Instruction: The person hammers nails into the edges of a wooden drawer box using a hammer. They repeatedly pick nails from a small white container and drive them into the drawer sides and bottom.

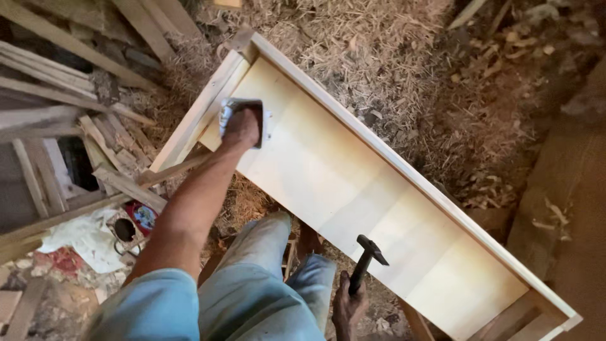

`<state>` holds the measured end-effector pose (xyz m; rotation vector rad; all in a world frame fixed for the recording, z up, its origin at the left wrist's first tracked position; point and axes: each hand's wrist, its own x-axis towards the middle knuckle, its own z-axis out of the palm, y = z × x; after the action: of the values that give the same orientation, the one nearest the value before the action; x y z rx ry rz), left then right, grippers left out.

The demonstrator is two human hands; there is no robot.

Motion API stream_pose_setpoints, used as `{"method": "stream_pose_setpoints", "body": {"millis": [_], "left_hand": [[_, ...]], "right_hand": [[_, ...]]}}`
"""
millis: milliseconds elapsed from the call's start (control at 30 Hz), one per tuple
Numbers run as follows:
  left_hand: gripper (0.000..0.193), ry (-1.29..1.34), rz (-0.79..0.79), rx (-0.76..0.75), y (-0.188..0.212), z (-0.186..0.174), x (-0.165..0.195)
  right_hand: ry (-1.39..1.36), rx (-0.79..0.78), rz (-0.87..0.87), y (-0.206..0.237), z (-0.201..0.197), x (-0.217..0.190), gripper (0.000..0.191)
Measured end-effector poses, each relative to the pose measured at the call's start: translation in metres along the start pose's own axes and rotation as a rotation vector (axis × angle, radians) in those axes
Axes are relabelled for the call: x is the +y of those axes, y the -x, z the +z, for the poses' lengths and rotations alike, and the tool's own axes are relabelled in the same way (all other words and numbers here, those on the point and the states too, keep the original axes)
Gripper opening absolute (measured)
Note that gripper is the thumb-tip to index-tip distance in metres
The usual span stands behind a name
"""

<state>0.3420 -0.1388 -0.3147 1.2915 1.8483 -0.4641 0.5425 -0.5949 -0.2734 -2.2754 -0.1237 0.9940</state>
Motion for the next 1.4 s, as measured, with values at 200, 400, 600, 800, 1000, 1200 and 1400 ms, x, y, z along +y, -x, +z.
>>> {"method": "stream_pose_setpoints", "body": {"millis": [200, 400, 600, 800, 1000, 1200, 1400], "left_hand": [[0.04, -0.137, 0.243, 0.033, -0.017, 0.003, -0.017], [0.046, 0.148, 0.244, -0.011, -0.023, 0.001, -0.034], [0.015, -0.339, 0.708, 0.834, 0.002, 0.024, -0.058], [0.019, 0.456, 0.449, 0.71, 0.069, 0.087, -0.101], [0.017, 0.549, 0.336, 1.233, 0.041, 0.14, -0.126], [0.017, 0.626, 0.173, 1.427, -0.021, 0.146, -0.16], [0.015, 0.744, 0.283, 1.487, -0.057, 0.143, -0.183]], "right_hand": [[0.077, -0.091, -0.062, 0.007, 0.023, -0.017, 0.03], [0.276, -0.18, 0.036, -0.009, 0.018, -0.042, 0.024], [0.236, -0.318, -0.226, -0.049, 0.019, -0.045, 0.028], [0.304, -0.454, -0.349, -0.095, 0.018, -0.05, 0.028], [0.554, -0.525, -0.394, -0.131, 0.039, -0.068, 0.032], [0.644, -0.628, -0.46, -0.153, 0.098, -0.086, 0.037], [0.607, -0.813, -0.615, -0.144, 0.172, -0.097, 0.031]]}}
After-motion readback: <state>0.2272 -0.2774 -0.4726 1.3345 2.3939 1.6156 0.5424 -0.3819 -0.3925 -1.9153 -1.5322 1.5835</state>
